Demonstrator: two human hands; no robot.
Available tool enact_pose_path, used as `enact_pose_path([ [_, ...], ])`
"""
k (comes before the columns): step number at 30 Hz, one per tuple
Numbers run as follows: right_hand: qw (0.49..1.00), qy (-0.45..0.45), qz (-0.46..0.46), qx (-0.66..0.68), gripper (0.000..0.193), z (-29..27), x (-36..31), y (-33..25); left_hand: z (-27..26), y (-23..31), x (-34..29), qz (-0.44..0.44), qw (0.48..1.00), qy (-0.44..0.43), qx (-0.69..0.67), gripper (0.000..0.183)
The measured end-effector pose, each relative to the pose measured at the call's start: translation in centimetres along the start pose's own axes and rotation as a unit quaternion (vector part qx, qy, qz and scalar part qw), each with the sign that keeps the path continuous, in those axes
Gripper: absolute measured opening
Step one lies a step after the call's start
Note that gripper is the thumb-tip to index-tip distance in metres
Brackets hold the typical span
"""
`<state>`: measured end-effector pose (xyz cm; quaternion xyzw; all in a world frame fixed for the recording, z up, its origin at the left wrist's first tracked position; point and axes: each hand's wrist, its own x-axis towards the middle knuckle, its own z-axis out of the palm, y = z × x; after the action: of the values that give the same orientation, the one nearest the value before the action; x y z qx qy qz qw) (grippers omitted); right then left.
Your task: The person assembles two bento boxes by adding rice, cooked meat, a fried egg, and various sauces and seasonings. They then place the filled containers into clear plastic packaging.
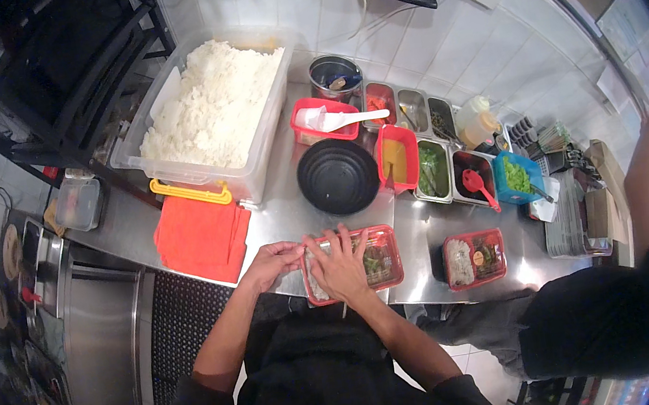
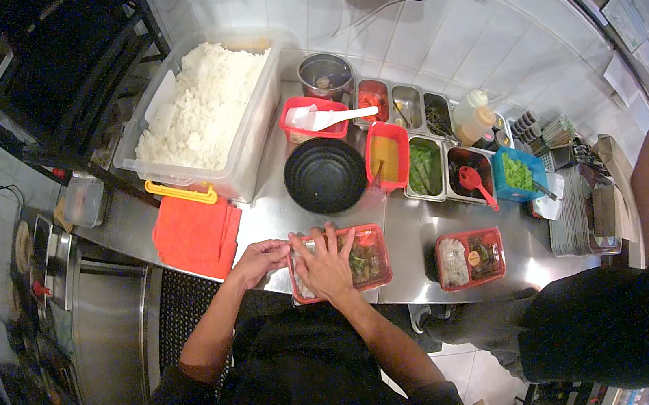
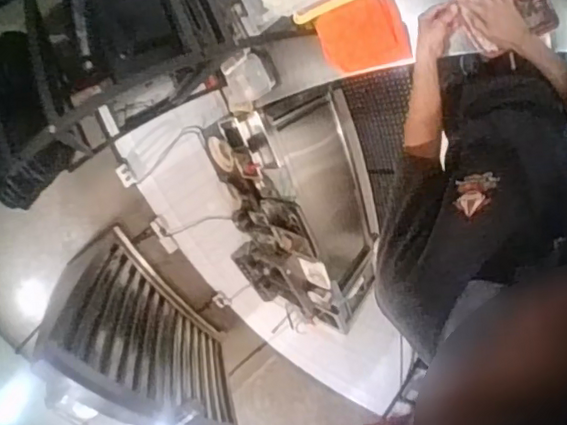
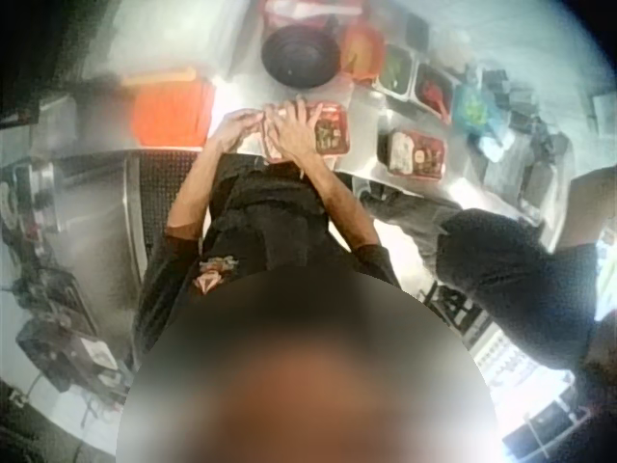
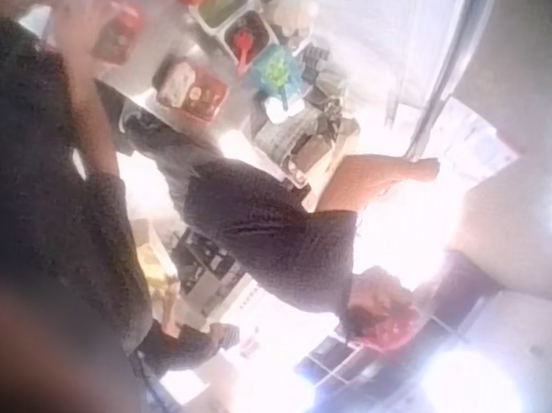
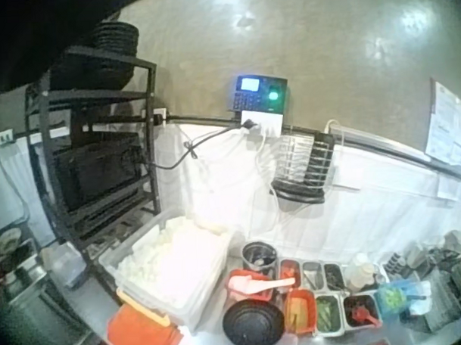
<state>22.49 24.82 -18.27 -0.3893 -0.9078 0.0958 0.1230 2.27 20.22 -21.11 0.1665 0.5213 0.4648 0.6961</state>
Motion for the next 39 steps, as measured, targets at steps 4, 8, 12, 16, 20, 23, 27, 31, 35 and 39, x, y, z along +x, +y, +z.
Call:
enact_pose_path([
  [4,1.000,0.009,0.020,-0.005,0.060,0.4,-0.2,0.0,0.8,-0.9,-1.9,-0.011,0.999,0.012,0.036,0.027],
  [8,0.999,0.028,0.039,-0.018,0.059,0.8,-0.2,-0.2,1.2,-4.3,-5.5,-0.019,0.994,-0.001,0.107,0.026],
  [12,0.998,0.027,0.056,-0.026,0.058,0.4,-0.1,-0.6,2.1,-5.9,-7.3,-0.009,0.999,0.020,0.039,0.024],
  [16,0.997,0.036,0.069,-0.022,0.059,0.4,-0.1,-0.9,1.7,-6.6,-7.4,0.039,0.998,-0.001,0.045,0.025],
  [20,0.997,0.039,0.061,-0.027,0.058,0.3,-0.1,-1.0,1.2,-7.1,-7.0,0.046,0.997,-0.018,0.052,0.024],
  [23,0.997,0.043,0.062,-0.034,0.057,0.4,-0.1,-1.0,1.0,-7.5,-6.9,0.055,0.997,-0.032,0.047,0.022],
  [27,0.996,0.054,0.059,-0.038,0.058,0.6,-0.1,-1.0,0.8,-8.0,-6.7,0.068,0.996,-0.056,0.029,0.022],
  [31,0.996,0.058,0.062,-0.037,0.058,0.7,-0.1,-1.0,0.9,-7.8,-6.8,0.071,0.995,-0.035,0.060,0.022],
  [35,0.994,0.058,0.082,-0.037,0.059,0.9,-0.1,-1.0,1.4,-8.1,-6.3,0.075,0.994,-0.028,0.072,0.021],
  [39,0.994,0.054,0.091,-0.037,0.060,0.9,-0.1,-1.1,1.9,-8.2,-5.7,0.108,0.990,-0.019,0.085,0.023],
])
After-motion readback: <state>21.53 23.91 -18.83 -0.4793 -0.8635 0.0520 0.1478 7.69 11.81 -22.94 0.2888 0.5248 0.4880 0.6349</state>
